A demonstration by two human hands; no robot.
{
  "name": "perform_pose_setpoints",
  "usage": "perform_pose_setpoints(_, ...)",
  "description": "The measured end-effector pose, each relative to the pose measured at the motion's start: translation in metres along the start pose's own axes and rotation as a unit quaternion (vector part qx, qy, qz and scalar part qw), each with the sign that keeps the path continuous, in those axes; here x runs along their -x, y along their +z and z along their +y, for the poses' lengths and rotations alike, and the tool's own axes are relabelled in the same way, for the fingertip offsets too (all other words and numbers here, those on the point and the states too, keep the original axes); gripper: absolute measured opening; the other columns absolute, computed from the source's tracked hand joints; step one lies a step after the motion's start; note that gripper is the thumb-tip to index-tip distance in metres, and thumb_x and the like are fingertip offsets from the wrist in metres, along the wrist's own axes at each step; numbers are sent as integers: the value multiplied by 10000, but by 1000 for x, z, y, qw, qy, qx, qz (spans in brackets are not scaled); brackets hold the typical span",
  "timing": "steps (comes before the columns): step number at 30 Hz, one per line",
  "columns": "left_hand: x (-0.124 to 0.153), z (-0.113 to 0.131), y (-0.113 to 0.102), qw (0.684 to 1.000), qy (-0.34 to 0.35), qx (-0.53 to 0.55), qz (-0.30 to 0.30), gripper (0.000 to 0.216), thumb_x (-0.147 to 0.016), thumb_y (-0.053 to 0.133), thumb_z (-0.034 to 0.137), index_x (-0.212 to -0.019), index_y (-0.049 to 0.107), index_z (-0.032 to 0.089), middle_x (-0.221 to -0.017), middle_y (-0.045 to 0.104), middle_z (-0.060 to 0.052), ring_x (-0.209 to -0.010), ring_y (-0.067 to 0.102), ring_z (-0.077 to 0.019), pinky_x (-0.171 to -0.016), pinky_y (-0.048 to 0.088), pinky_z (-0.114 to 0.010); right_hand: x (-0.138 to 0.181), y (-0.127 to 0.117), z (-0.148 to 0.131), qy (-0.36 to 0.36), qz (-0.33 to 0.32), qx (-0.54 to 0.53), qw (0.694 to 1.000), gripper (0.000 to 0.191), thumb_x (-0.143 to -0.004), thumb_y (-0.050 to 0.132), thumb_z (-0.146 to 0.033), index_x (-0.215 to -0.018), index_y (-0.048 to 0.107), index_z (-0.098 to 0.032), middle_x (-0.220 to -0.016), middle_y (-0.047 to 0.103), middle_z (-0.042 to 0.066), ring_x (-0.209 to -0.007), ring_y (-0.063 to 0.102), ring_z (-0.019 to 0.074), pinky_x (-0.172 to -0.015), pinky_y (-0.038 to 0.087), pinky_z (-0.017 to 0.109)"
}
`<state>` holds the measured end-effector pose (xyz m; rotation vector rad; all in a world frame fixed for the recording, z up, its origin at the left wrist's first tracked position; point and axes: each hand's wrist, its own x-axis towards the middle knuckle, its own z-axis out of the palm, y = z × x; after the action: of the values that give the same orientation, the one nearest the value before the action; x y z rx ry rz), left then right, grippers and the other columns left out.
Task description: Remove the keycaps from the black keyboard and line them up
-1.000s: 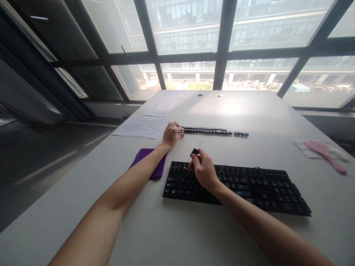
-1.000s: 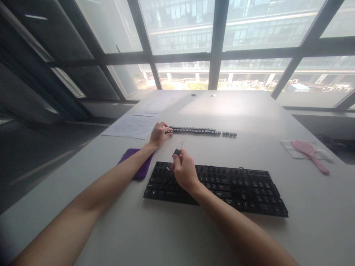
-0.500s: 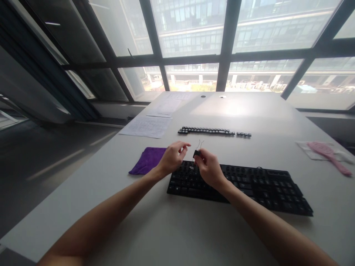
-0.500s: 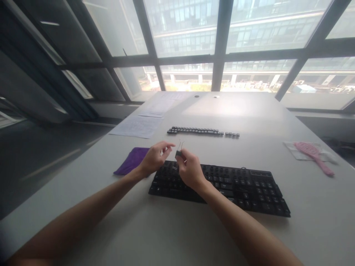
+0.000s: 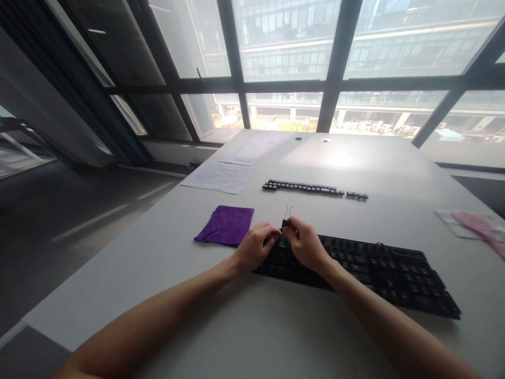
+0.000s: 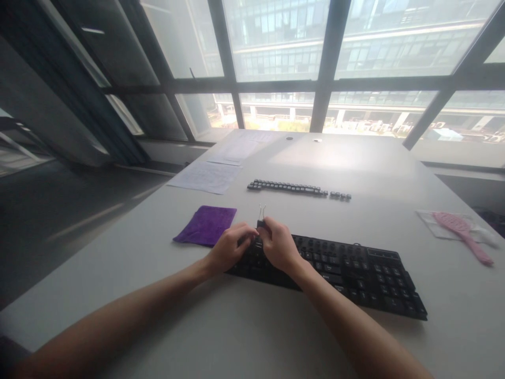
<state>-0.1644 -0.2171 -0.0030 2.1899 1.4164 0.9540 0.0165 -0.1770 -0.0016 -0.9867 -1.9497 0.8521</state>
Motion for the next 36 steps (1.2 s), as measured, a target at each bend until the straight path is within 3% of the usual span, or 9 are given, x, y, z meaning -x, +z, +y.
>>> perform_pose_setpoints(9,0,1,0,1000,9,-23,-6,144,-886,473,103,-784,542,179,-820,552,-26,-834,525,-179,-767,434,-302,8,0,-4,-73,-39,64,995,216,-909,506,-190,-729,389,-220,-683,483,-20,-616,408,144,-594,308,256)
perform_pose_setpoints(16,3,7,-5,998,41,-34,-40,131,-828,497,86,-834,589,178,-874,580,-52,-889,533,-205,-818,462,-331,12,-1,-5,-144,-37,87,985,216,-944,456,-179,-739,399,-220,-721,507,2,-635,420,150,-622,331,263)
perform_pose_setpoints(20,3,11,-6,996,59,-48,-45,101,-830,595,161,-908,655,184,-963,612,-75,-987,538,-238,-888,470,-367,11,-2,-6,-144,-37,70,986,249,-956,443,-204,-713,391,-223,-703,502,1,-628,422,151,-619,343,265)
perform_pose_setpoints(25,1,6,-2,998,29,-25,-39,106,-862,692,308,-900,716,212,-935,644,-51,-950,568,-226,-871,473,-369,12,-1,-3,-124,-31,56,990,259,-950,451,-208,-697,402,-220,-693,502,-2,-628,427,149,-617,352,267)
perform_pose_setpoints(36,4,5,6,998,37,-55,-16,92,-936,595,244,-883,619,172,-953,607,-58,-916,551,-205,-828,465,-336,11,-2,-2,-114,-12,8,993,221,-952,467,-219,-740,528,-204,-739,558,18,-681,494,160,-673,400,277)
